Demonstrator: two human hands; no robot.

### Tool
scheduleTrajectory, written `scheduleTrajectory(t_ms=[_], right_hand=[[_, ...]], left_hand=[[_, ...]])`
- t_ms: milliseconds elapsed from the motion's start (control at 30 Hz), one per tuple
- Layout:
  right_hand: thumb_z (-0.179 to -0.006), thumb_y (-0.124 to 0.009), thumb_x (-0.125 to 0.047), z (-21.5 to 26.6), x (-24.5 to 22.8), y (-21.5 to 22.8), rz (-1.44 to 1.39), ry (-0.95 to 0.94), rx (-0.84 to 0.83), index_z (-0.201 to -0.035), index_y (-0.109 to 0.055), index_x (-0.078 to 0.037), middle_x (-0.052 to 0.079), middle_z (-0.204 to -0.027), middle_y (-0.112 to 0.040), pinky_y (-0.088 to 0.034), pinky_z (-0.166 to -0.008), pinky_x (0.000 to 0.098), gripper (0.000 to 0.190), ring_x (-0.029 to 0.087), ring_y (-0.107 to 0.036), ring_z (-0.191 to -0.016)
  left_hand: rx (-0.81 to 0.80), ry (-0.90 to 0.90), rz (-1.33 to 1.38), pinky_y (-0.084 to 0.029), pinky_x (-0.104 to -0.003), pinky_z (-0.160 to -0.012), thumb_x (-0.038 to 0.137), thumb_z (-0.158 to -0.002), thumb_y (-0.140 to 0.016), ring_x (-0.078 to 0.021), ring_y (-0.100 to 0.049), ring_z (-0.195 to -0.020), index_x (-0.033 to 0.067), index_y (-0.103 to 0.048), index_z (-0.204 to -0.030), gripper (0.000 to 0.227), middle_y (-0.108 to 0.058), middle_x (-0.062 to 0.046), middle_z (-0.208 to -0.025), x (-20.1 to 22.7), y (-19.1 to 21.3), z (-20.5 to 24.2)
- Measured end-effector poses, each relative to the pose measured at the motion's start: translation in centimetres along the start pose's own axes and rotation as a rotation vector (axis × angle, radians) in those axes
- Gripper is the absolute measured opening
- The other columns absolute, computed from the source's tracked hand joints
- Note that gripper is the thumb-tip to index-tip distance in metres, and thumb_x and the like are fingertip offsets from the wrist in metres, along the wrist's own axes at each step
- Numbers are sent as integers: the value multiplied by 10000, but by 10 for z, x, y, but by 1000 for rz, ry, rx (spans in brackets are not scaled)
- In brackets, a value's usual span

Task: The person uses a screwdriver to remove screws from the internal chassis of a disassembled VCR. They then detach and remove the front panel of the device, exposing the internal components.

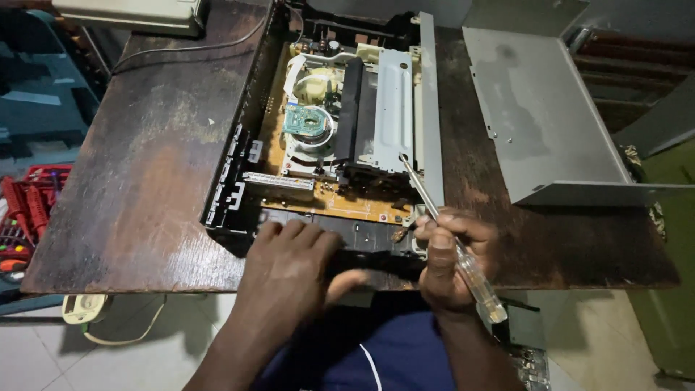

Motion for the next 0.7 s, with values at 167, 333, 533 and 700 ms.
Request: scheduleTrajectory(t_ms=[167,333,533,700], right_hand=[[-1117,-557,-256,-15,-19,-8,43,23,-80,-1190,-539,-39,128,-894,-687,-668,-917,415,229,272,-719,-922],[-1088,-508,-577,-47,-25,6,180,78,-93,-1035,-725,29,190,-1040,-770,-668,-927,401,645,305,-789,-973],[-1201,-436,-357,-64,-74,3,341,452,189,-1290,-454,88,413,-1203,-682,-644,-1068,502,454,484,-743,-1155],[-972,-650,-431,-55,-54,17,391,447,-55,-1550,-297,-6,392,-1593,-449,-437,-1338,483,799,491,-494,-1555]], left_hand=[[185,-71,-29,-423,-402,-678,472,-1061,-682,-222,-593,-699,199,-739,-898,324,-733,-6,-805,-3,-1,3],[331,-89,24,-371,-391,-709,416,-1049,-729,-218,-586,-711,196,-717,-891,271,-697,12,-819,10,53,-23],[381,-35,21,-396,-396,-876,474,-1007,-766,-214,-584,-770,238,-692,-843,297,-658,59,-776,21,102,-63],[385,9,100,-394,-412,-820,452,-977,-804,-208,-606,-724,197,-737,-899,275,-717,27,-773,21,109,-74]])
Point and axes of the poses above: each hand's wrist, its own z-axis away from the middle knuckle, its own y-axis out of the back of the hand, x = y × z, the point moved 8 cm from there along -z, towards the middle knuckle
